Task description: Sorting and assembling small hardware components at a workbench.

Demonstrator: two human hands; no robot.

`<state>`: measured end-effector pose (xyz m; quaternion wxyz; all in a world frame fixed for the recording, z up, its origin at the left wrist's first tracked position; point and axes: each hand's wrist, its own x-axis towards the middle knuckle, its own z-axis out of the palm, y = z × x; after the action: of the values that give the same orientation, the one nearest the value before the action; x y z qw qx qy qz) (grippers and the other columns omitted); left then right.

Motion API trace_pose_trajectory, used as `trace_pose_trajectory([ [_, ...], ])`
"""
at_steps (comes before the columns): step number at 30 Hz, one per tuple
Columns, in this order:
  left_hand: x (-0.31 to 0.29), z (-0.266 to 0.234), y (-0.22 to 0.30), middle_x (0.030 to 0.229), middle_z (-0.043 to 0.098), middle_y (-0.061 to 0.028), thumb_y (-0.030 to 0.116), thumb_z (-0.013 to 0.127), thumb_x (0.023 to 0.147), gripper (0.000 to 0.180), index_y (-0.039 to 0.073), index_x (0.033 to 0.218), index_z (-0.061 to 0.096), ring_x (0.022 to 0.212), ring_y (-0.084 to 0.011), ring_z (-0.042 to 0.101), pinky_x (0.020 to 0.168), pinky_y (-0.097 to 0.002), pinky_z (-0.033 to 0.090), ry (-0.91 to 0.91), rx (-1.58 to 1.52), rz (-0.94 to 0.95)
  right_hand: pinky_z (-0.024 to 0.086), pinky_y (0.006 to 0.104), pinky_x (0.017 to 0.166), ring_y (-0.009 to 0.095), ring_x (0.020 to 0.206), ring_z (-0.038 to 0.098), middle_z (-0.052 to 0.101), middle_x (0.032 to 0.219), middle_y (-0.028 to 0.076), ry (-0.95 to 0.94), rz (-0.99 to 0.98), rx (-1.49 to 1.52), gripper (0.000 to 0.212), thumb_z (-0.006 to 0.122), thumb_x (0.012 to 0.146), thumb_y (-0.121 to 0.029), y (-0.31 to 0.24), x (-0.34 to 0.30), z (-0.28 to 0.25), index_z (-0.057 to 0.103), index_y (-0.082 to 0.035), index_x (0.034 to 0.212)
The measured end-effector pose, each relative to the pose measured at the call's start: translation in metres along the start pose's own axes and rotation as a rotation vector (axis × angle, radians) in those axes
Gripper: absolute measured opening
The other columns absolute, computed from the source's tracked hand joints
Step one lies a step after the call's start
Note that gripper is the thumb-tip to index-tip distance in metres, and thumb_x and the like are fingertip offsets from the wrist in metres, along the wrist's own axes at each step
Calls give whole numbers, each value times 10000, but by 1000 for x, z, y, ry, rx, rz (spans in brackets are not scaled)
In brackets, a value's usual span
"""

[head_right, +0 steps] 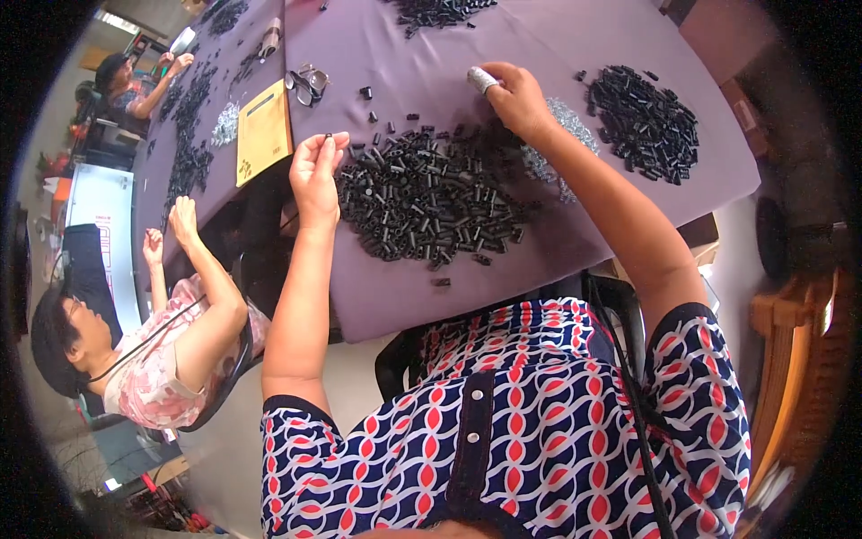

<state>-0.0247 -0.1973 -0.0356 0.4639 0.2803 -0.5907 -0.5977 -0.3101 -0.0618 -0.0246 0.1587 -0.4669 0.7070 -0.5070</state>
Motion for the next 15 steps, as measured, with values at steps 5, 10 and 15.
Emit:
trace_pose_trajectory([
  [5,3,16,-9,1010,702,-115,94,608,969,146,-17,1060,579,942,-166,662,904,-276,501,98,-58,-9,429,306,1015,155,1093,610,703,1124,94,-141,-38,60,308,521,962,-149,-4,-15,14,663,18,1178],
  [10,4,14,-3,1018,699,-103,94,612,969,144,-14,1059,580,945,-151,660,893,-267,504,118,1,-52,428,326,1051,169,1149,602,682,1185,88,-88,-24,361,356,505,1017,-267,-26,2,-2,673,-4,1189],
  [15,22,4,-8,1043,682,-66,112,654,950,155,1,1054,623,949,-116,636,867,-240,486,39,16,6,462,315,1002,156,1156,601,669,1221,79,-70,-19,344,316,473,1001,-177,-1,45,-4,682,-22,1180],
])
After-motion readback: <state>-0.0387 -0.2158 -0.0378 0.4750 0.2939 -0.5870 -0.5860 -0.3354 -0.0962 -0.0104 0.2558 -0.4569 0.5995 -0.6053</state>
